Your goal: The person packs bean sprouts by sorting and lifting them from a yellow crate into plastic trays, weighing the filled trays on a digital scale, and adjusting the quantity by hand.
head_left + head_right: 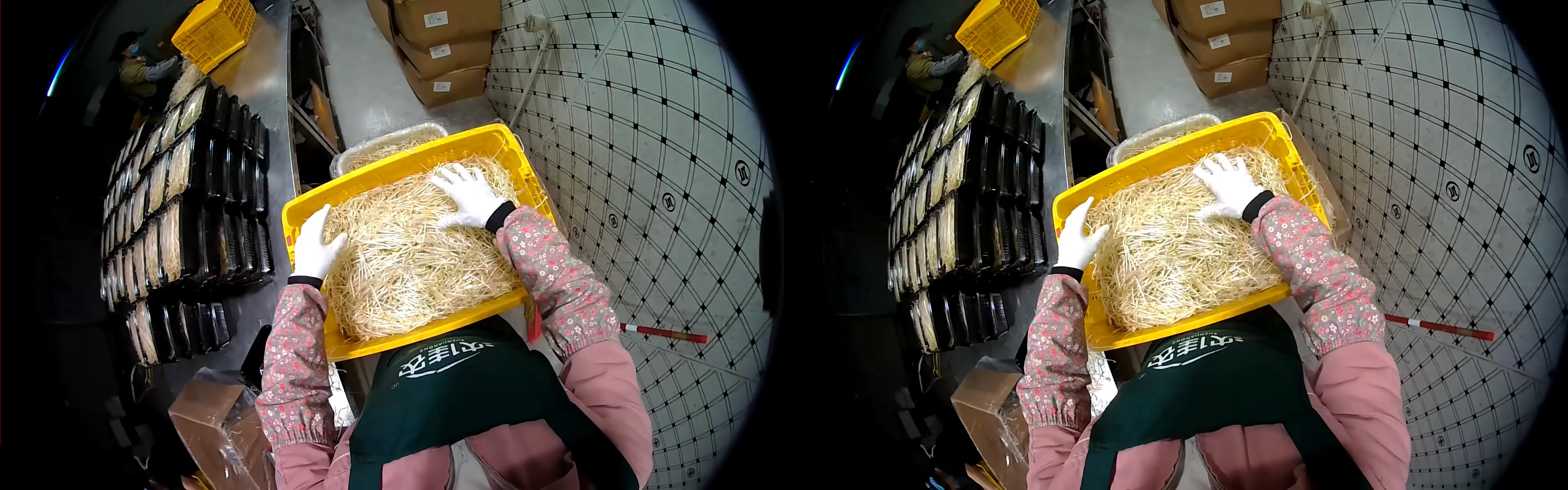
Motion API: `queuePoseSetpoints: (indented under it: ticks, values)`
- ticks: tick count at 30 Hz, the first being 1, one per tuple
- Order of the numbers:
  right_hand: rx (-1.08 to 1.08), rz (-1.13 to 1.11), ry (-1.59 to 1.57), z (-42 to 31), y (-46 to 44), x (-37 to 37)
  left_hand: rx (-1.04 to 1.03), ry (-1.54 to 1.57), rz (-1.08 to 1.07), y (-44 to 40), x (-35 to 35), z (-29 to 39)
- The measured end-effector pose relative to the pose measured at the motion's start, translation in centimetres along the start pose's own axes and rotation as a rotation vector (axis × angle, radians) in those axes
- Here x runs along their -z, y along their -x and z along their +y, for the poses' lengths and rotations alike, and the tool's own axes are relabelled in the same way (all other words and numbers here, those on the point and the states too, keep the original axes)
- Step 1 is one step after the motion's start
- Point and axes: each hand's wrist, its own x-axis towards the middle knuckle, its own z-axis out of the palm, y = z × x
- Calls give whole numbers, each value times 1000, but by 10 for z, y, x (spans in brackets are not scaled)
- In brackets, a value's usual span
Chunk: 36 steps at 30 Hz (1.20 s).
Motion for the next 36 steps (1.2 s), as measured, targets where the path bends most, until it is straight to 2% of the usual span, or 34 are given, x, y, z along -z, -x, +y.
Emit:
queuePoseSetpoints:
  ticks: [2,3,4,5,6,8,9,10,11,12,13,14,15,16,18,19,20,22,23,24,26,28,30,32,33,34,35,36]
  values:
    - [-130,45,-72,-16,-3,-19,-232,-127,107,9,-20,11]
    - [-129,153,-96,-37,5,-36,-241,-136,43,19,-31,26]
    - [-107,139,-85,-60,17,-58,-277,-180,-59,39,-44,31]
    - [14,3,-74,-82,35,-71,-330,-262,-225,61,-53,32]
    - [156,-50,14,-100,63,-78,-261,-213,-305,90,-58,36]
    - [317,-278,-171,-110,100,-53,-298,-145,-436,119,-27,47]
    - [377,-322,-264,-98,102,-44,-259,-179,-532,130,-19,34]
    - [436,-374,-364,-84,101,-38,-154,-8,-652,124,0,33]
    - [486,-324,-622,-63,86,-35,-98,107,-677,111,17,35]
    - [306,-346,-645,-56,70,-8,-43,219,-695,92,28,34]
    - [108,-305,-574,-52,52,15,1,244,-566,74,22,22]
    - [44,-100,-580,-34,29,-3,49,267,-438,58,9,8]
    - [-32,118,-520,-25,7,-6,10,205,-226,37,-5,4]
    - [-145,101,-234,-18,-13,-10,-28,140,-13,23,-21,2]
    - [-334,139,-119,-32,-17,-45,-161,-143,111,20,-59,-5]
    - [-176,130,6,-47,-2,-66,-133,-60,-213,33,-63,0]
    - [-17,115,129,-65,19,-86,-259,-103,-263,61,-72,4]
    - [362,51,-46,-78,60,-73,-257,-37,-428,94,-48,22]
    - [303,-239,-213,-79,65,-49,-209,43,-423,91,-26,28]
    - [329,-165,-256,-66,58,-43,-155,128,-423,91,-8,25]
    - [152,-146,-547,-35,16,-3,-1,216,-227,68,1,-9]
    - [-97,5,-596,0,-35,-4,130,268,-72,32,-5,-31]
    - [-236,-115,-275,19,-78,-4,134,195,105,4,-37,-48]
    - [-319,-120,-144,19,-89,-29,212,22,130,0,-67,-43]
    - [-385,-47,-126,9,-85,-50,191,-104,75,7,-92,-55]
    - [-339,-219,-164,0,-81,-46,210,86,-83,17,-91,-39]
    - [-276,-306,-269,-19,-64,-34,196,50,-284,30,-73,-7]
    - [-178,-204,-289,-32,-36,-43,70,49,-235,57,-69,7]
